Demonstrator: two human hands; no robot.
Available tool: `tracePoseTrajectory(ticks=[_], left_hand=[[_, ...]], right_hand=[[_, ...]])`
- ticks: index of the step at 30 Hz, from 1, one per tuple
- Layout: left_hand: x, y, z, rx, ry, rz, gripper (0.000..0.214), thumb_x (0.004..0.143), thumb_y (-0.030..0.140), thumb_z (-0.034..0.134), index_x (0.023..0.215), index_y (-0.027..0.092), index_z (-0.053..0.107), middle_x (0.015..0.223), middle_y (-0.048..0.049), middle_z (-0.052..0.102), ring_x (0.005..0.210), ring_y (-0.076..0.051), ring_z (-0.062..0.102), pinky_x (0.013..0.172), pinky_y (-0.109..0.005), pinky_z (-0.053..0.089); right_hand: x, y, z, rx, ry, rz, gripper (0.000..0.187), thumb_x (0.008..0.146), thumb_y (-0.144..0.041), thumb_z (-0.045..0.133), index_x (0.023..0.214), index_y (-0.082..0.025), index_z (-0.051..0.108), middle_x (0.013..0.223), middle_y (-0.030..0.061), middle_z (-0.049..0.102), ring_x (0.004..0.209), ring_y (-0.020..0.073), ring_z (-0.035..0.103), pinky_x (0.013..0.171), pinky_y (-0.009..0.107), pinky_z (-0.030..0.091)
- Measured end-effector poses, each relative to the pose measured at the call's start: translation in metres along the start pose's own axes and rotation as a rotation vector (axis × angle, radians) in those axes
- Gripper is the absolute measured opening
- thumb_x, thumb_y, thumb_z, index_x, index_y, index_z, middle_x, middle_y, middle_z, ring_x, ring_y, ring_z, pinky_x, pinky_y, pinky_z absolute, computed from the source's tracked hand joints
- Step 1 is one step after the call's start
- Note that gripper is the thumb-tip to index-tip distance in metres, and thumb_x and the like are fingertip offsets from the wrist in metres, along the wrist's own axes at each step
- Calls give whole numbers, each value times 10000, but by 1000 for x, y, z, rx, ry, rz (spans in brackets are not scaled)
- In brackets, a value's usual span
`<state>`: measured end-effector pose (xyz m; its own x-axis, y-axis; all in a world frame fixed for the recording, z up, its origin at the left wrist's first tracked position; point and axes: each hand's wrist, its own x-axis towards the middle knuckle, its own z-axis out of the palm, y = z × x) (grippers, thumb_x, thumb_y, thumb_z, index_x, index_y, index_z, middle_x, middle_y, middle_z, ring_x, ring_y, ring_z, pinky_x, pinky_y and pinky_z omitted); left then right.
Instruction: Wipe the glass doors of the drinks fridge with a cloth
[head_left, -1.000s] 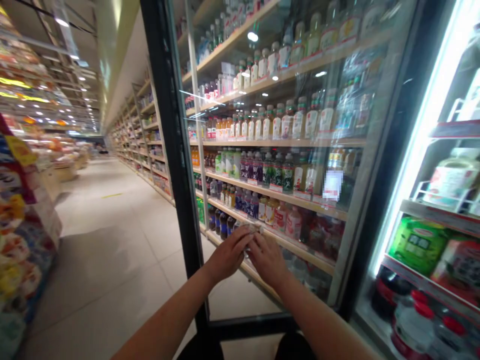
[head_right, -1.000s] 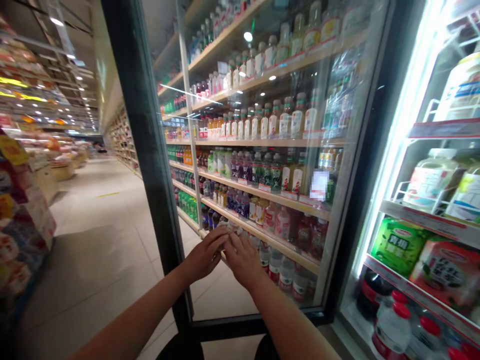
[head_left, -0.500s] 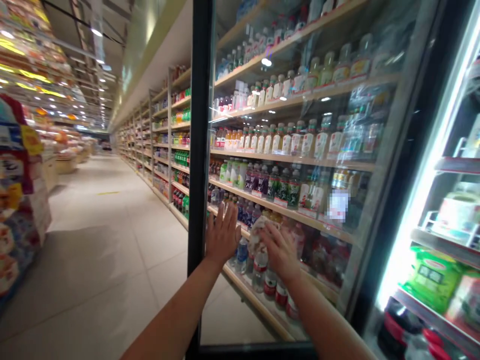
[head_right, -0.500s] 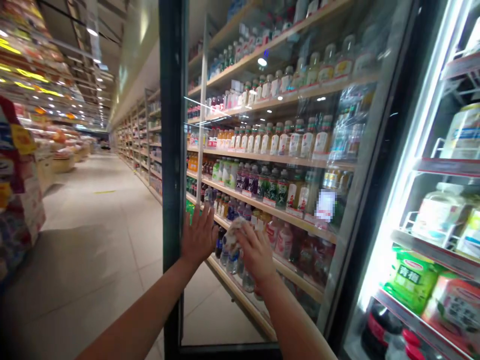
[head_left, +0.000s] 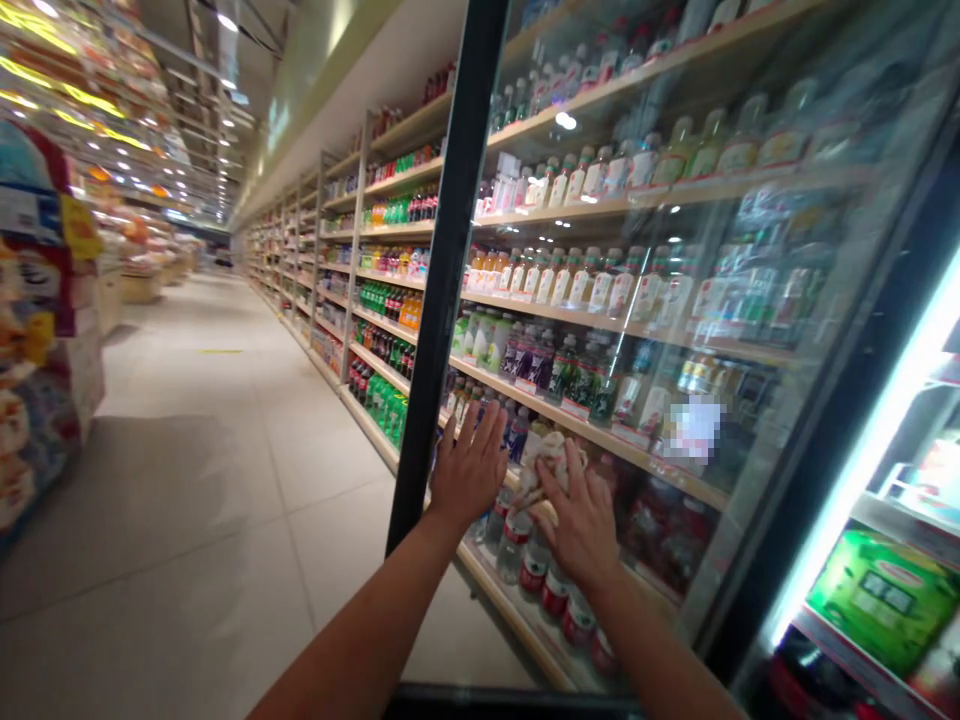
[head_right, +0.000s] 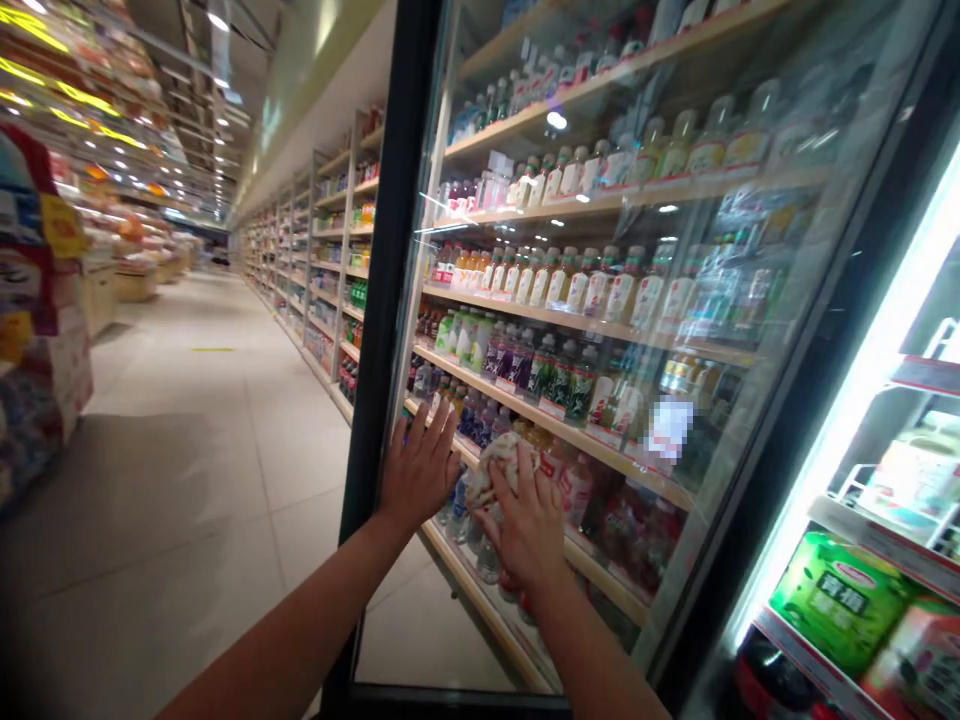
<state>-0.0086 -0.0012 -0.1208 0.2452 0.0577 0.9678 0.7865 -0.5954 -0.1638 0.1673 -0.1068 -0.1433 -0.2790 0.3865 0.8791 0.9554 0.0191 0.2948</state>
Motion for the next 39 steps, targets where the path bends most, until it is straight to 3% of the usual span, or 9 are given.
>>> tracePoseTrajectory(ticks=[3,7,13,17,22,26,29,35,39], left_hand=[[-1,0,-1,-5,-3,2,638,993,263,540,1580,113,343,1566,-136,445,1539,-315,239,1284,-518,118],[0,1,-3,-5,11,7,560,996,263,540,1520,90,448,1551,-134,470,1555,-305,175,1293,-502,80],[-2,1,-2,-7,-3,-3,562,998,272,541,1526,104,443,1561,-116,458,1550,-304,204,1294,-504,75],[-3,1,-2,-18,-2,-10,612,997,276,544,1566,122,378,1562,-117,459,1536,-308,260,1289,-506,103],[-4,1,-1,-30,10,-23,650,1000,287,547,1593,146,324,1549,-109,480,1529,-301,284,1284,-503,129],[-3,0,0,-19,13,-13,608,1003,280,541,1569,134,376,1553,-110,473,1527,-303,288,1288,-497,114],[-2,0,0,-10,3,-11,596,1003,271,538,1562,130,388,1558,-115,466,1524,-308,296,1285,-507,120],[-2,-1,-1,-9,-16,-2,611,1001,271,529,1573,131,366,1571,-121,445,1533,-313,266,1281,-518,129],[-2,-1,0,2,-2,6,596,1004,278,529,1560,118,386,1563,-126,455,1536,-311,255,1286,-508,110]], right_hand=[[1,5,8,-39,110,-2,381,934,-300,657,1314,-277,669,1571,131,452,1212,304,573,993,442,449],[15,20,15,-20,223,-58,421,948,-222,636,1356,-327,640,1470,69,578,1309,298,519,1094,474,424],[40,32,18,138,368,-77,687,983,-81,464,1617,-257,262,1584,117,439,1428,258,469,1123,457,488],[18,15,25,43,270,-80,656,966,-94,505,1582,-266,361,1640,87,343,1517,293,332,1201,491,391],[10,14,23,-15,178,-92,615,971,-222,582,1560,-264,407,1600,93,417,1549,310,254,1250,534,280],[35,32,19,21,208,-197,656,984,-98,493,1592,-279,328,1580,82,451,1530,249,313,1225,463,362],[44,32,22,86,280,-141,679,984,-50,411,1617,-238,256,1571,106,460,1497,229,380,1205,456,409],[25,16,29,153,238,-227,635,988,-71,440,1591,-240,336,1465,73,588,1448,210,449,1192,414,432],[48,23,22,150,280,-193,660,982,-48,456,1597,-243,318,1468,80,585,1448,220,440,1191,434,429]])
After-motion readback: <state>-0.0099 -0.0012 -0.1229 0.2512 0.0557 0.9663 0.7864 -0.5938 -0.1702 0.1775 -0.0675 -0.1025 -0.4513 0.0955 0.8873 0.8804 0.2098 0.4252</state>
